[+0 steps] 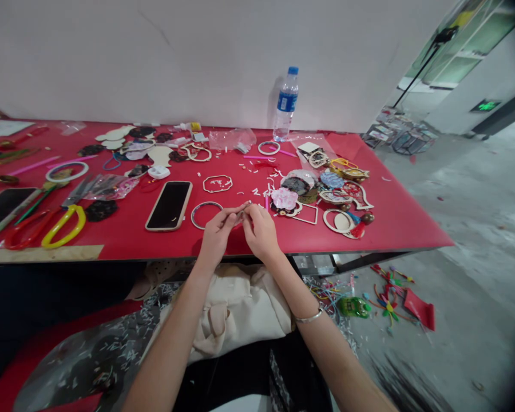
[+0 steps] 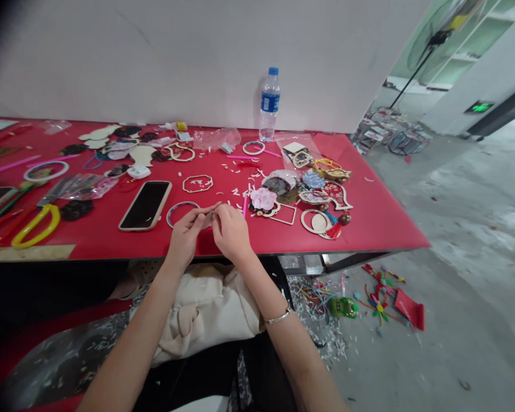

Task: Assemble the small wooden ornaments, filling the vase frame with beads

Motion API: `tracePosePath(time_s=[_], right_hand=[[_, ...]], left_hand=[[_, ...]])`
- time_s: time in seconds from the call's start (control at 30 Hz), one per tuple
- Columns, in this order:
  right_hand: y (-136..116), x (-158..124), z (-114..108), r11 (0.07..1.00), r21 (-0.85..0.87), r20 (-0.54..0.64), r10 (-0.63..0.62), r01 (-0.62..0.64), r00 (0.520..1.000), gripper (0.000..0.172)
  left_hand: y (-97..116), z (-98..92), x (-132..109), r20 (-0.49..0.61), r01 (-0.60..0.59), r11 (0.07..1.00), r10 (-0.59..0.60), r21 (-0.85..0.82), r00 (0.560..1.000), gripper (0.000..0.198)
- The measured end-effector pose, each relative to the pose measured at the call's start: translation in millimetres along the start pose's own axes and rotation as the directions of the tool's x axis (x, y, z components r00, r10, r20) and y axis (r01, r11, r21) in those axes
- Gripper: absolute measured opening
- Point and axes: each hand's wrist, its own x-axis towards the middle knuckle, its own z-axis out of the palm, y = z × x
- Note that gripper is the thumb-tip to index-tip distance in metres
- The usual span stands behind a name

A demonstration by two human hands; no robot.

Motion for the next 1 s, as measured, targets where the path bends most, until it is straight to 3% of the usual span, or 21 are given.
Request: tracePosePath(time_s=[0.23, 0.53, 0.7, 1.0], right_hand=[[0.6, 0.9, -0.4, 0.999, 0.044, 0.019, 0.005, -0.006, 1.000, 0.014], [-0.4, 0.9, -1.0, 0.998, -0.038, -0.023, 0.052, -0.053, 0.998, 0.020], [3.8, 2.0, 0.1, 0.999, 0.006, 0.023, 0.046, -0.046, 0.999, 0.023], [3.3, 2.1, -0.2, 0.999, 0.035, 0.044, 0.028, -0.029, 0.999, 0.016]], left_hand=[[-1.2, -0.6, -0.2, -0.017, -0.004, 1.000, 0.004, 0.005, 1.000, 0.033], [1.1, 0.6, -0.5, 0.006, 0.012, 1.000, -0.012, -0.015, 1.000, 0.033], [-1.0, -0.8, -0.7, -0.024, 0.008, 1.000, -0.008, -0.006, 1.000, 0.031], [0.6, -0.7, 0.0, -0.051, 0.029, 1.000, -0.030, -0.009, 0.998, 0.033]])
